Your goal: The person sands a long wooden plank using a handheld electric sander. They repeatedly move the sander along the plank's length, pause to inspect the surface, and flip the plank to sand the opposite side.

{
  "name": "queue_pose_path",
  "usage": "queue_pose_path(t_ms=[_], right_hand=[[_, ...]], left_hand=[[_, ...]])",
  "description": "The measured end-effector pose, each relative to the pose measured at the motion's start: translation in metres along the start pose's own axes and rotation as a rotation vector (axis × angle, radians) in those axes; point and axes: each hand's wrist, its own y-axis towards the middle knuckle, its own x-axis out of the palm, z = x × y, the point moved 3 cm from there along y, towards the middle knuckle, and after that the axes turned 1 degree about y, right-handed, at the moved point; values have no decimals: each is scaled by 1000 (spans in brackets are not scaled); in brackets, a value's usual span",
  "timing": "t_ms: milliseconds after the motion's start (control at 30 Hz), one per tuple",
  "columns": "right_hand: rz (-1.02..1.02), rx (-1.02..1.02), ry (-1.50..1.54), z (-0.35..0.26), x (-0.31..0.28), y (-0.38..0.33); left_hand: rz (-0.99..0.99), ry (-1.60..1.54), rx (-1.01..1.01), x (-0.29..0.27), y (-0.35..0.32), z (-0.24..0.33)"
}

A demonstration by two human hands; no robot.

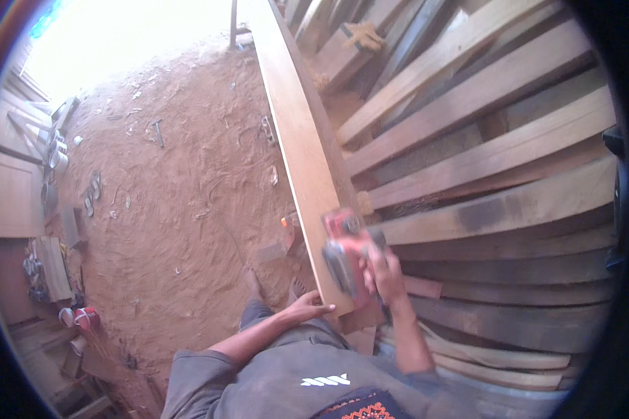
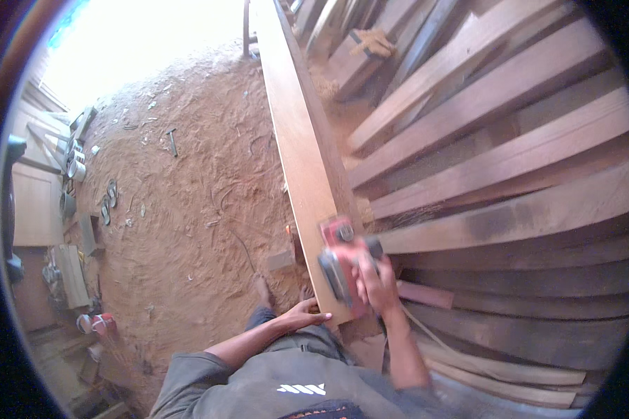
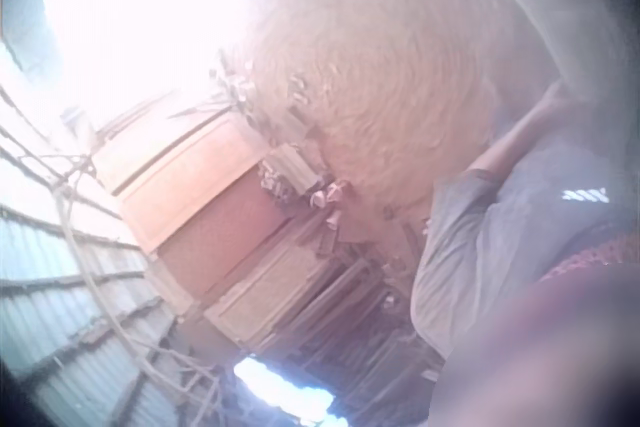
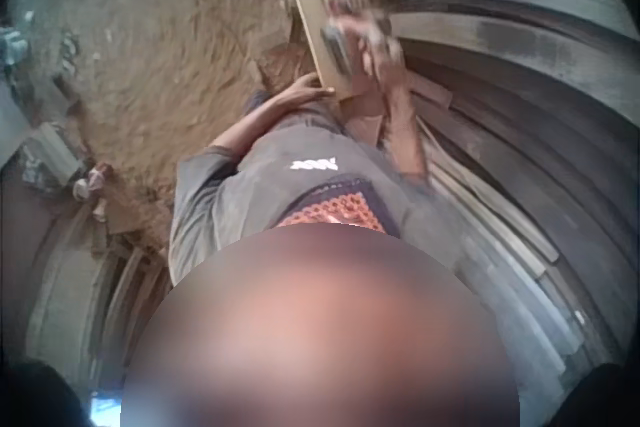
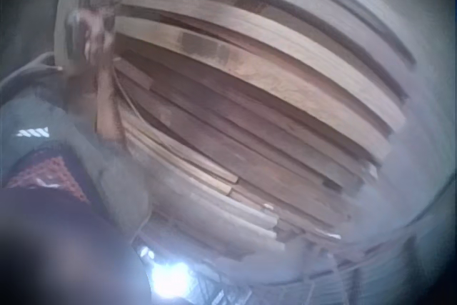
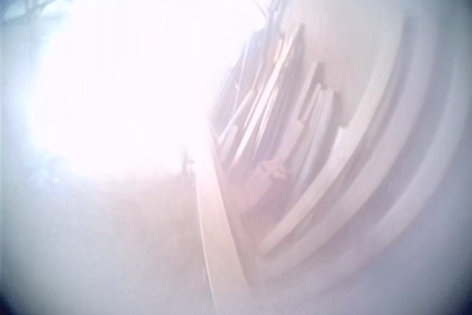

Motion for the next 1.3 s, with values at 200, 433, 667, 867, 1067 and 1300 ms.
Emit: queue_pose_path(t_ms=[200, 433, 667, 867, 1067, 1300], right_hand=[[232, 102, 287, 46, -64, -98], [490, 27, 367, 93, -110, -148], [487, -11, 384, 132, -129, -152], [377, -29, 396, 136, -130, -148], [319, -50, 388, 131, -129, -146], [323, -76, 374, 133, -128, -143]], left_hand=[[186, -168, -45, 7, 13, -1], [80, -377, 149, 22, -43, 42], [-124, 5, 879, 120, -134, 229], [-250, 74, 1192, 189, -184, 357], [-224, 134, 1248, 206, -193, 380], [-236, 126, 1278, 199, -187, 379]])
